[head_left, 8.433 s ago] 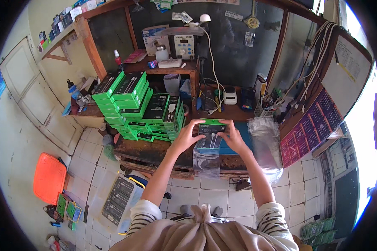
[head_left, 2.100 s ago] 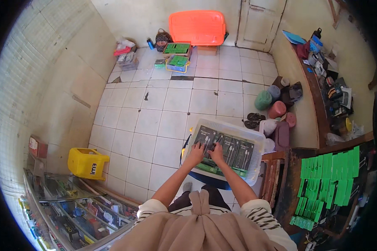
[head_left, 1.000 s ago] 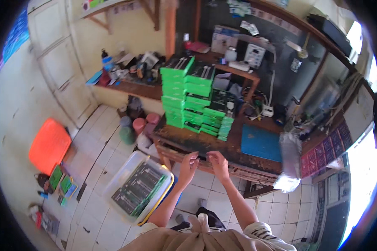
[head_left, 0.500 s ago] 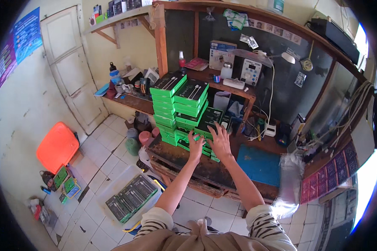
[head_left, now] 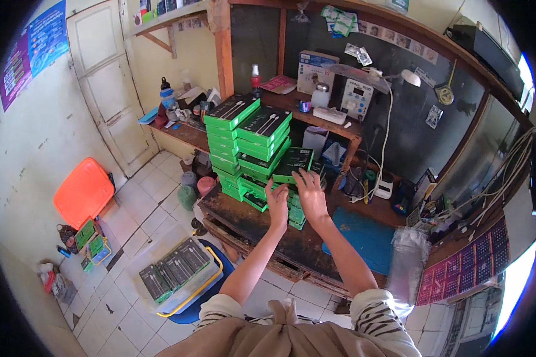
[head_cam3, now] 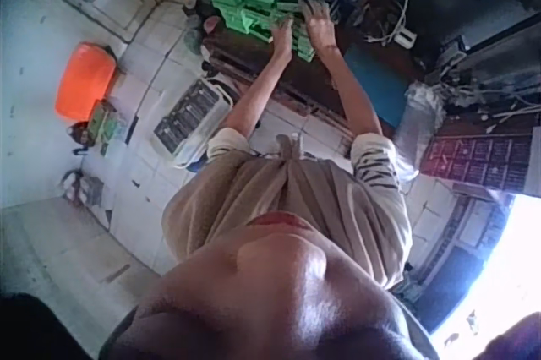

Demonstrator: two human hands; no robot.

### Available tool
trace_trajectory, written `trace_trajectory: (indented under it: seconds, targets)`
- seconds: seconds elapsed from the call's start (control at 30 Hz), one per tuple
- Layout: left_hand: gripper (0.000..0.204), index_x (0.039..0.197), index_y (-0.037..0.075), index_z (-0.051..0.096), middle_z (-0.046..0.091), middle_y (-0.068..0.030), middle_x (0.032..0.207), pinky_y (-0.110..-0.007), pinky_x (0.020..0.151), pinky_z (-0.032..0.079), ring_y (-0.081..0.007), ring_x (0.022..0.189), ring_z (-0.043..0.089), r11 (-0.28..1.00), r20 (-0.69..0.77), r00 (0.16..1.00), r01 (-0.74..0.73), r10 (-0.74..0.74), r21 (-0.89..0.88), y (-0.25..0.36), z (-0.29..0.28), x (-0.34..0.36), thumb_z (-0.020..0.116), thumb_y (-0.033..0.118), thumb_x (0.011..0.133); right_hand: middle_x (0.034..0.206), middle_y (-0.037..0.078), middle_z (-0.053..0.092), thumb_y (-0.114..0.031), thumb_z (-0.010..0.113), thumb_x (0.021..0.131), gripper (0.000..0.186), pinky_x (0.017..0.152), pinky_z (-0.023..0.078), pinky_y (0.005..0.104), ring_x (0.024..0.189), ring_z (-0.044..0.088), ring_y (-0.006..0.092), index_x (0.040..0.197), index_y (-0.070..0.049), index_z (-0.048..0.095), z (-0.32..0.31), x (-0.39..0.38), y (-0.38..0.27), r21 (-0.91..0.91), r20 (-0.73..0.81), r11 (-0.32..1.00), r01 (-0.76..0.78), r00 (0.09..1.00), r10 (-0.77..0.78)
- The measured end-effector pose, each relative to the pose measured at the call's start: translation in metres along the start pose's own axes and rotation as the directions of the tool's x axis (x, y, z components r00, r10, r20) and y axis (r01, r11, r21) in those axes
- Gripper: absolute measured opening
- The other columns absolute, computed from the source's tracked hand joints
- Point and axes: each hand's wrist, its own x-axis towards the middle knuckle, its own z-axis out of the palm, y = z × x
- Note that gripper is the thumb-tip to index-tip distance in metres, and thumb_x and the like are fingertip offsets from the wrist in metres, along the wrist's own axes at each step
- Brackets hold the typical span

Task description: The person takes a boxed cable from a stack, places it inside a clear plastic bag, folds the top of the bag over, and places the packed unit into a larger plastic storage bin.

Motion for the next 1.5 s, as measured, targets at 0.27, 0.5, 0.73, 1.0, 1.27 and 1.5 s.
trace_trajectory:
  seconds: [0.27,0.5,0.73,1.0,1.27,1.5]
  targets:
    - [0.043,0.117,0.004,0.040,0.045,-0.0100,0.104,-0.031,0.085,0.038,-0.0185,0.097,0.047,0.871,0.322,0.855,-0.470,0.407,0.145,0.030,0.033,-0.019,0.058,0.002,0.078,0.108,0.014,0.051,0.005,0.057,0.070,0.042,0.082,0.045,0.0383,0.097,0.049,0.0315,0.112,0.000,0.051,-0.084,-0.020,0.017,0.111,-0.236,0.991,-0.075,0.967,0.100]
    - [0.064,0.124,0.006,0.038,0.038,-0.0131,0.126,-0.040,0.098,0.028,-0.0319,0.116,0.035,0.601,0.663,0.568,-0.769,0.487,0.217,0.028,0.059,-0.038,0.071,0.008,0.068,0.101,0.018,0.050,0.001,0.048,0.084,0.027,0.080,0.042,0.0362,0.092,0.051,0.0348,0.111,0.000,0.050,-0.161,-0.073,0.028,0.358,-0.316,0.828,-0.431,0.779,0.542]
    - [0.055,0.124,0.001,0.036,0.057,-0.0113,0.101,-0.029,0.070,0.048,-0.0167,0.086,0.058,0.965,0.631,0.773,-0.116,-0.060,0.234,-0.064,0.045,-0.092,0.065,0.018,0.080,0.097,0.012,0.055,-0.017,0.047,0.091,0.030,0.060,0.050,0.0287,0.082,0.055,0.0146,0.113,0.003,0.051,-0.115,-0.200,0.077,0.715,0.019,0.205,-0.668,0.313,0.950]
    - [0.041,0.108,0.001,0.047,0.055,-0.0155,0.092,-0.035,0.070,0.045,-0.0260,0.083,0.056,0.645,0.625,0.779,-0.500,0.043,0.579,-0.114,0.024,-0.102,0.066,0.021,0.078,0.099,0.022,0.056,-0.023,0.058,0.081,0.037,0.083,0.041,0.0389,0.096,0.051,0.0363,0.107,0.003,0.056,-0.068,-0.268,0.060,0.146,-0.008,0.227,-0.963,0.228,0.974]
    - [0.042,0.111,0.007,0.049,0.049,-0.0120,0.104,-0.047,0.080,0.035,-0.0298,0.098,0.046,0.387,0.597,0.797,-0.526,-0.086,0.758,-0.110,0.031,-0.107,0.060,0.033,0.080,0.099,0.020,0.049,-0.018,0.061,0.080,0.031,0.074,0.044,0.0383,0.086,0.053,0.0327,0.106,-0.002,0.058,-0.064,-0.274,0.064,0.168,-0.027,0.205,-0.964,0.203,0.979]
    - [0.044,0.116,0.009,0.045,0.046,-0.0131,0.111,-0.046,0.088,0.030,-0.0311,0.105,0.040,0.450,0.661,0.742,-0.631,0.111,0.632,-0.087,0.075,-0.145,0.062,0.024,0.078,0.101,0.015,0.051,-0.010,0.061,0.078,0.025,0.079,0.042,0.0374,0.088,0.051,0.0289,0.102,-0.003,0.059,-0.154,-0.294,0.065,0.172,-0.256,0.335,-0.926,0.286,0.923]
